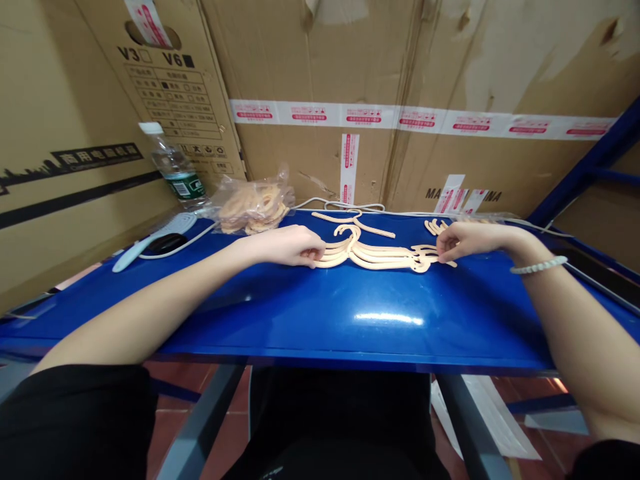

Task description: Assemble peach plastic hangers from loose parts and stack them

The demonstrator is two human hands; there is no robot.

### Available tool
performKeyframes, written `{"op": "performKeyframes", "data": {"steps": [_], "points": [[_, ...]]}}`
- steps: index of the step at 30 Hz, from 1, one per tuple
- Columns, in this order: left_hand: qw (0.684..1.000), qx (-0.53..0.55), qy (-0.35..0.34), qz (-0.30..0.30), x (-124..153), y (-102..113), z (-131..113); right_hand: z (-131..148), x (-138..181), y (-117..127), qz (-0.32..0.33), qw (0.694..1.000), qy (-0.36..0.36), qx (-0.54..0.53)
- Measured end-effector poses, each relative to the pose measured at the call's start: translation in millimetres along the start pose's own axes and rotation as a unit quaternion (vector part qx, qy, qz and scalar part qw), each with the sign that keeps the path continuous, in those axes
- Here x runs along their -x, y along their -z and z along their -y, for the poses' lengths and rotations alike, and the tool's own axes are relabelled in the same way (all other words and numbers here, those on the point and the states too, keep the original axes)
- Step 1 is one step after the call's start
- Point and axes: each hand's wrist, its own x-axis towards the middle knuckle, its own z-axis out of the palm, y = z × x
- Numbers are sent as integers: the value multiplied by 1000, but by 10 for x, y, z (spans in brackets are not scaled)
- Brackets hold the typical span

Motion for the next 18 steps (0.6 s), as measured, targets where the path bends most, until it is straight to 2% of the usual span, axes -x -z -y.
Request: {"op": "performKeyframes", "data": {"steps": [5, 8, 14, 16, 18], "points": [[999, -17, 25, 27, -4, 11, -46, 91, 4, -22, 5, 999, -31, 42], [998, -41, 30, 31, -3, 16, -76, 207, 23, -37, -33, 997, -30, 56], [996, -68, 53, 13, 24, 21, -103, 611, -51, -222, -163, 983, 65, 60], [996, -67, 66, 12, 40, 14, -70, 729, -114, -332, -181, 977, 92, 72], [995, -57, 78, 24, 51, 4, -20, 809, -169, -427, -173, 976, 87, 96]]}}
